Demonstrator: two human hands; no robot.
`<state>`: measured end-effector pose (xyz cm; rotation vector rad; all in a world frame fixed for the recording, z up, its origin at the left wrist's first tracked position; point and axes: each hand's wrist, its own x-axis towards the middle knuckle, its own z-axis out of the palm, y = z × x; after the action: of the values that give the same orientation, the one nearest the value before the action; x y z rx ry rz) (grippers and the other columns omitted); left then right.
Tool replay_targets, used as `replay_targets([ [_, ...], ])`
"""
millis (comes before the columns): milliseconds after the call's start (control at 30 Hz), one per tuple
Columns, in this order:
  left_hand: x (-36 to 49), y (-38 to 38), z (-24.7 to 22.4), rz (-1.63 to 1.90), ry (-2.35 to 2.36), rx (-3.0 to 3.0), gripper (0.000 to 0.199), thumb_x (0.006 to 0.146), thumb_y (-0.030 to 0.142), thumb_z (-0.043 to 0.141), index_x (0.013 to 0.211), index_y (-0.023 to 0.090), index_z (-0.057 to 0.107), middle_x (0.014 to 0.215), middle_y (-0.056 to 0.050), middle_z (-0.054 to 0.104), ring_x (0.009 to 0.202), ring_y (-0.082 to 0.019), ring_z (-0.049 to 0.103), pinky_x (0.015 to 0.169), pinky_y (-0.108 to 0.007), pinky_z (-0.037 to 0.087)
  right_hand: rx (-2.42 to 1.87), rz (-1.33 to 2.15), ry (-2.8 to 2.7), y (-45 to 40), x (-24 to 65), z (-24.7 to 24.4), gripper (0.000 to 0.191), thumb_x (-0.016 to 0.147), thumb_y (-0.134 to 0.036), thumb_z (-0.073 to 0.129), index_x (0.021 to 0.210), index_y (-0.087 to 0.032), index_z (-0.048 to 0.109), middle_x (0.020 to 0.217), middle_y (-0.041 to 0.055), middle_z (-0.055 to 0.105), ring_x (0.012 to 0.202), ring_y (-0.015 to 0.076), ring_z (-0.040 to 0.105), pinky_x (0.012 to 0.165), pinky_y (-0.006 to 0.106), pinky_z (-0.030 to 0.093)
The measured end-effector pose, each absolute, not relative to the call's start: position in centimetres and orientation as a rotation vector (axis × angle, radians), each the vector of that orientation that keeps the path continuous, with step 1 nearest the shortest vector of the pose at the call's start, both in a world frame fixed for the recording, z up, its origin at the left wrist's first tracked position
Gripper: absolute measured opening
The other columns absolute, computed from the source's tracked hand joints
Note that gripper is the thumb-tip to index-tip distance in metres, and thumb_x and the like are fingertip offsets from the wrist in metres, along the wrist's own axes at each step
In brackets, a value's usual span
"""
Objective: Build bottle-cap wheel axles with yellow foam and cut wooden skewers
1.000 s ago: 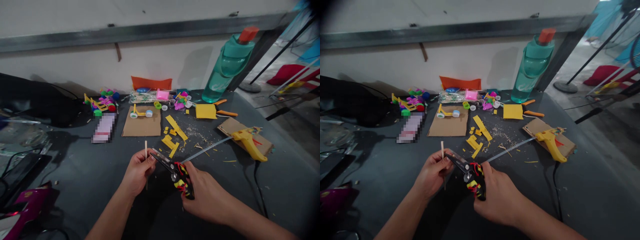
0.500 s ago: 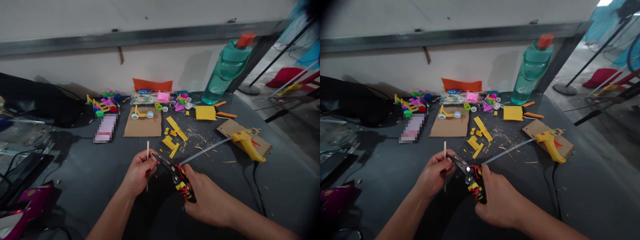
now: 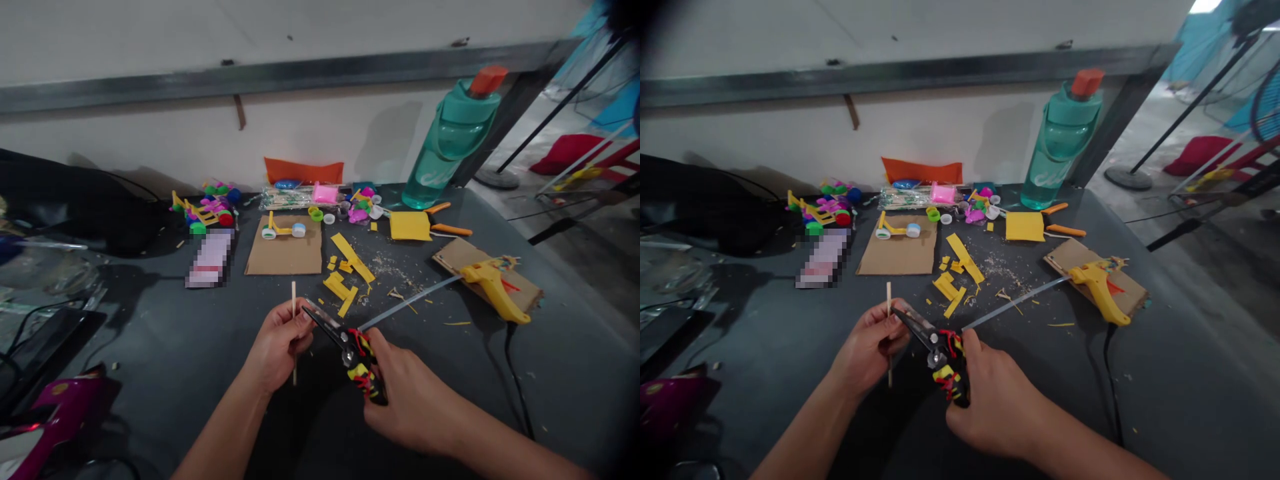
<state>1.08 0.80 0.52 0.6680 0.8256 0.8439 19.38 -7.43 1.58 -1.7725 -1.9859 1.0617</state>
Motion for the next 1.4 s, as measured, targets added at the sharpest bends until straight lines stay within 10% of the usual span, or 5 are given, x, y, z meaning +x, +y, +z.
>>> replay_targets([
  [1400, 1.08, 0.71, 0.29, 0.811, 0.831, 0.692, 0.02, 0.066, 0.026, 0.07, 0.063, 0.014, 0.054, 0.049, 0.007, 0.031, 0.041, -0.003, 0.017, 0.039, -0.019, 0.009, -1.788, 0.953, -2.071, -7.07, 19.12, 1.52, 0.034, 0.056, -0.02, 0.049, 0.088, -0.018, 0.038, 0.075, 0.0054, 0.055, 0.061, 0.0183, 0.053, 0.053, 0.03, 0.037],
])
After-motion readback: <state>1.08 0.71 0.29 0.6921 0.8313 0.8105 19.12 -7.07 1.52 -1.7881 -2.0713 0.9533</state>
